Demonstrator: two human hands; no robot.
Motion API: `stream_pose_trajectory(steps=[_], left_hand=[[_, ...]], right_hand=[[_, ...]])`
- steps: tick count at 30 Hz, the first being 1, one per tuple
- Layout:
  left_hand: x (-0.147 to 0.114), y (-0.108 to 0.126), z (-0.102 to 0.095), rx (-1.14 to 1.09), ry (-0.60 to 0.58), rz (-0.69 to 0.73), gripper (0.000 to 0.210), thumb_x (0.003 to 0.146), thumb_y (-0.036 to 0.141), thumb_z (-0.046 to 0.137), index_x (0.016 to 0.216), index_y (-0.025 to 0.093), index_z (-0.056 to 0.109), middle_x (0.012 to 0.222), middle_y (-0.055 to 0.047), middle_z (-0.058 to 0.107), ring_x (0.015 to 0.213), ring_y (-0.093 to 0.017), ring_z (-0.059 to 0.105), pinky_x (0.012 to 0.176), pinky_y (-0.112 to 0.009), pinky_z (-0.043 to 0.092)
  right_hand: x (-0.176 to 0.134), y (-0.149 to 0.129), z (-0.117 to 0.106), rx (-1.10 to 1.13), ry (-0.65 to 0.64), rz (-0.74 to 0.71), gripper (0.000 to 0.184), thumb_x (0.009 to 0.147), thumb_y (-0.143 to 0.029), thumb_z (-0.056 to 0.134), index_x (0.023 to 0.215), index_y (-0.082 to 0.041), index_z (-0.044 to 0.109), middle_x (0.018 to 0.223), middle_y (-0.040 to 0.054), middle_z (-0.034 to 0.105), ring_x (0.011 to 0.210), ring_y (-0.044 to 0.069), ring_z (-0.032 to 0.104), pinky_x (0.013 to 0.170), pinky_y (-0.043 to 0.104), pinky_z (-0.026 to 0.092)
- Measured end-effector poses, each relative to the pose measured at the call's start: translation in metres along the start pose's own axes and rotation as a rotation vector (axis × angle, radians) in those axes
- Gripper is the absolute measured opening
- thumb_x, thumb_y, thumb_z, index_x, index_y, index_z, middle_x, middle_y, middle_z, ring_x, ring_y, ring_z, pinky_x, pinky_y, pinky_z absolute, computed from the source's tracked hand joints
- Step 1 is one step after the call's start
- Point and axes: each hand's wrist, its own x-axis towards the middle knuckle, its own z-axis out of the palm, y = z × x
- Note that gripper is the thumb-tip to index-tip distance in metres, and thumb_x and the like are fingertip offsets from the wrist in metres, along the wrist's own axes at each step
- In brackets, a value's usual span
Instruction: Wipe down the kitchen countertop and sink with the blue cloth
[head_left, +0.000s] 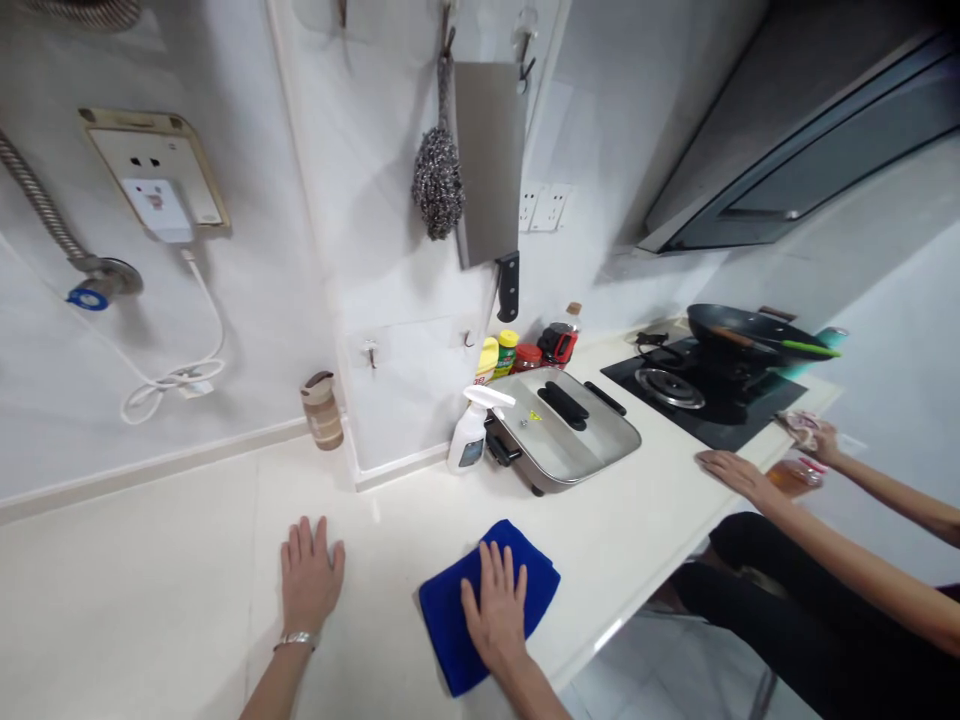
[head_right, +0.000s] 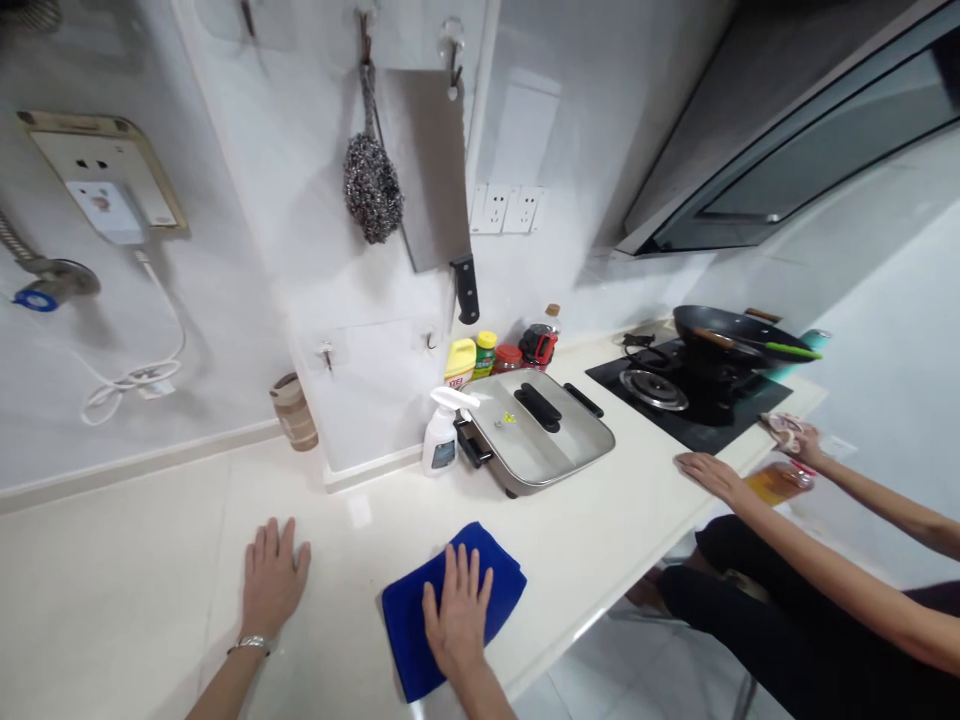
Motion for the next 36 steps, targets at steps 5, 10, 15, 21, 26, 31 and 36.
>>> stream_pose_trajectory(steps=[5,10,15,21,26,31,36], left_hand=[[0.0,0.0,0.0,-0.011,-0.025,-0.034,0.059,0.097,0.038,0.033,0.143,0.004,0.05,0.154,-0.026,0.038,0.15,-0.038,0.021,0.119,-0.057,0.022],[0.003,-0.001,0.0,-0.008,-0.08,-0.049,0.064,0.097,0.043,0.028,0.143,0.003,0.049,0.154,-0.026,0.037,0.149,-0.038,0.021,0.119,-0.057,0.021],[0.004,0.0,0.0,-0.015,-0.063,-0.029,0.068,0.097,0.045,0.023,0.144,0.003,0.047,0.154,-0.028,0.035,0.149,-0.04,0.021,0.118,-0.058,0.022],[0.008,0.004,-0.005,-0.002,-0.093,-0.046,0.07,0.097,0.05,0.02,0.144,0.005,0.047,0.153,-0.027,0.035,0.148,-0.039,0.023,0.118,-0.057,0.023],[0.011,0.008,-0.009,0.0,-0.139,-0.054,0.071,0.097,0.051,0.019,0.145,0.006,0.045,0.153,-0.027,0.035,0.147,-0.039,0.025,0.118,-0.057,0.023],[0.013,0.013,-0.013,-0.008,-0.144,-0.064,0.073,0.096,0.052,0.019,0.145,0.005,0.045,0.153,-0.028,0.035,0.146,-0.041,0.025,0.117,-0.058,0.023],[0.014,0.017,-0.017,-0.017,-0.163,-0.08,0.071,0.096,0.051,0.021,0.144,0.005,0.046,0.152,-0.028,0.036,0.147,-0.04,0.026,0.117,-0.058,0.024]], right_hand=[[0.004,0.0,0.002,-0.079,-0.068,-0.03,0.079,0.094,-0.067,0.04,0.153,-0.015,0.036,0.161,0.0143,0.02,0.149,0.041,0.004,0.118,0.066,0.009],[0.019,0.059,-0.009,-0.21,-0.048,0.126,0.084,0.094,-0.072,0.032,0.153,-0.011,0.036,0.161,0.0164,0.019,0.149,0.041,0.004,0.118,0.065,0.009],[0.033,0.122,-0.012,-0.305,-0.071,0.163,0.08,0.095,-0.071,0.031,0.154,-0.017,0.034,0.162,0.013,0.018,0.149,0.04,0.004,0.118,0.063,0.009],[0.055,0.191,-0.028,-0.397,-0.175,0.258,0.073,0.095,-0.071,0.035,0.155,-0.031,0.029,0.164,0.0076,0.015,0.148,0.041,0.005,0.116,0.067,0.008],[0.063,0.234,-0.036,-0.376,-0.201,0.231,0.069,0.096,-0.071,0.034,0.155,-0.038,0.026,0.165,0.0066,0.01,0.148,0.043,0.005,0.113,0.069,0.014],[0.059,0.244,-0.034,-0.384,-0.184,0.166,0.074,0.097,-0.066,0.031,0.158,-0.027,0.021,0.164,0.0079,0.013,0.149,0.04,0.002,0.116,0.067,0.011],[0.046,0.23,-0.038,-0.381,-0.176,0.129,0.071,0.098,-0.06,0.033,0.158,-0.024,0.021,0.164,0.0077,0.012,0.149,0.04,0.0,0.116,0.067,0.008]])
